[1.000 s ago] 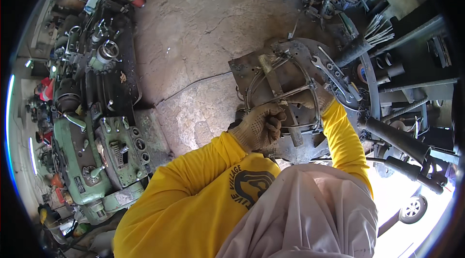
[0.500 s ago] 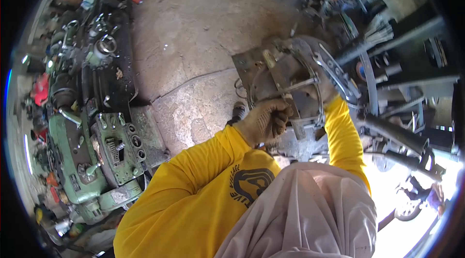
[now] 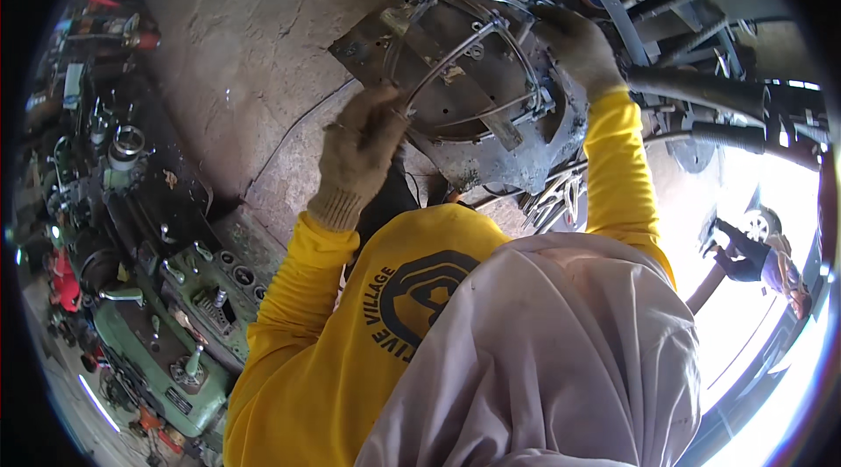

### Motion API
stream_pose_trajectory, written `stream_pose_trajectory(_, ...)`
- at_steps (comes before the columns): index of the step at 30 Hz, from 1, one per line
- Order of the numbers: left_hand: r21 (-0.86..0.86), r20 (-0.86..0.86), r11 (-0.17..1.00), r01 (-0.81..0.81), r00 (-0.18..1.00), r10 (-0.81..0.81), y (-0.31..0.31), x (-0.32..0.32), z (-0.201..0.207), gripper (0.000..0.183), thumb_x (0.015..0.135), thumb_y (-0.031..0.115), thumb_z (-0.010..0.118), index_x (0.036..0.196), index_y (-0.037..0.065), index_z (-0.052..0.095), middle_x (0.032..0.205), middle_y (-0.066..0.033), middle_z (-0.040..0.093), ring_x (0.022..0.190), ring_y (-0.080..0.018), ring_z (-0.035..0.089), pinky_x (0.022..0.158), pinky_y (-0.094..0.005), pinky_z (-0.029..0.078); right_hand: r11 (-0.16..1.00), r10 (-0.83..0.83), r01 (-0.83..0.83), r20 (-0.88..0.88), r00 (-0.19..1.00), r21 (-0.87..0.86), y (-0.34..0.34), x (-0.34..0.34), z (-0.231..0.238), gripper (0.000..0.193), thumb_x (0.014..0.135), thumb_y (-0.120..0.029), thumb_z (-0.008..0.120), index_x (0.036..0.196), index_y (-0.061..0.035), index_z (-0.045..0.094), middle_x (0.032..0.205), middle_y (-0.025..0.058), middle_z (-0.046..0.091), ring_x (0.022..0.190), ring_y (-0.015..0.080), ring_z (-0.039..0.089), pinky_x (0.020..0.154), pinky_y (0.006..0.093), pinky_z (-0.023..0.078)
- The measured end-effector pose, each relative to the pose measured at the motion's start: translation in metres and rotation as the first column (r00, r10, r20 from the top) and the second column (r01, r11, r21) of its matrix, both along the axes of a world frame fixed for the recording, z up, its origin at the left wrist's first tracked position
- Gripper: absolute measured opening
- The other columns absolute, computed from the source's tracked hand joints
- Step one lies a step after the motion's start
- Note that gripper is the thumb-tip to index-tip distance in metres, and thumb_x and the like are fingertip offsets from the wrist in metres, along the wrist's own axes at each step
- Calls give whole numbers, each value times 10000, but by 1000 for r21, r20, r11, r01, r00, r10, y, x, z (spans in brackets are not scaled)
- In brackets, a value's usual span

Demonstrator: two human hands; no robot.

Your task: The person assembles a metal component by placing and tightening bolts into a metal frame using a wrench.

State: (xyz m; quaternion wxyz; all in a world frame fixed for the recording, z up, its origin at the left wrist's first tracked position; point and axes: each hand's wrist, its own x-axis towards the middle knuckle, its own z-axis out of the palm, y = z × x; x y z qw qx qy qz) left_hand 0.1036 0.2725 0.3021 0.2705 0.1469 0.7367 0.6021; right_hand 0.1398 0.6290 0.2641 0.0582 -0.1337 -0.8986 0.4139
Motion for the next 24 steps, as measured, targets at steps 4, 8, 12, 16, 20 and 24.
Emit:
stream_pose_trajectory(4, -267, -726, 963, -45, 666, -170, -4, -35, -16, 322, 935, 146, 688, 1241, 63, 635, 998, -96, 704, 775, -187, 690, 689, -322, 569, 980, -201, 201, -131, 971, -8, -11, 56, 5, 342, 921, -295, 690, 1193, -89, 724, 1001, 131, 750, 944, 249, 724, 871, 351, 546)
stream_pose_trajectory(8, -413, -806, 904, -112, 508, -305, 17, -50, -12, 388, 881, 289, 758, 1184, 63, 666, 1082, -129, 708, 973, -291, 699, 828, -403, 568, 947, -320, 318, -27, 947, -51, -49, 79, 17, 378, 898, -317, 724, 1227, -130, 717, 1013, 107, 759, 894, 225, 734, 822, 327, 566)
stream_pose_trajectory(12, -403, -826, 915, -30, 443, -349, 42, -69, -16, 495, 853, 426, 774, 1178, 68, 668, 1182, -131, 688, 1124, -319, 656, 940, -430, 538, 932, -314, 299, 47, 948, 203, -82, 63, 35, 383, 907, -391, 688, 1236, -199, 719, 1053, 105, 751, 954, 272, 726, 861, 388, 565)
stream_pose_trajectory(16, -454, -809, 888, 67, 386, -443, 55, -91, -30, 689, 867, 643, 659, 1293, 103, 627, 1217, -160, 699, 1120, -329, 677, 922, -473, 545, 840, -364, 263, 134, 922, 475, -103, 41, 45, 351, 927, -419, 639, 1194, -209, 729, 1069, 107, 737, 982, 329, 702, 860, 441, 552)
stream_pose_trajectory(20, -467, -819, 875, 130, 310, -483, 53, -100, -36, 783, 851, 718, 615, 1335, 103, 591, 1264, -169, 655, 1188, -347, 629, 920, -477, 541, 795, -462, 301, 203, 863, 526, -121, 29, 55, 319, 945, -389, 630, 1167, -186, 736, 1053, 111, 737, 972, 329, 703, 841, 443, 550)
stream_pose_trajectory(24, -548, -792, 829, 110, 249, -557, 59, -101, -23, 822, 838, 770, 573, 1326, 108, 590, 1267, -198, 635, 1203, -356, 613, 913, -482, 543, 791, -531, 441, 120, 839, 424, -111, 32, 35, 302, 958, -381, 613, 1130, -169, 742, 1040, 123, 732, 980, 344, 695, 846, 448, 546)
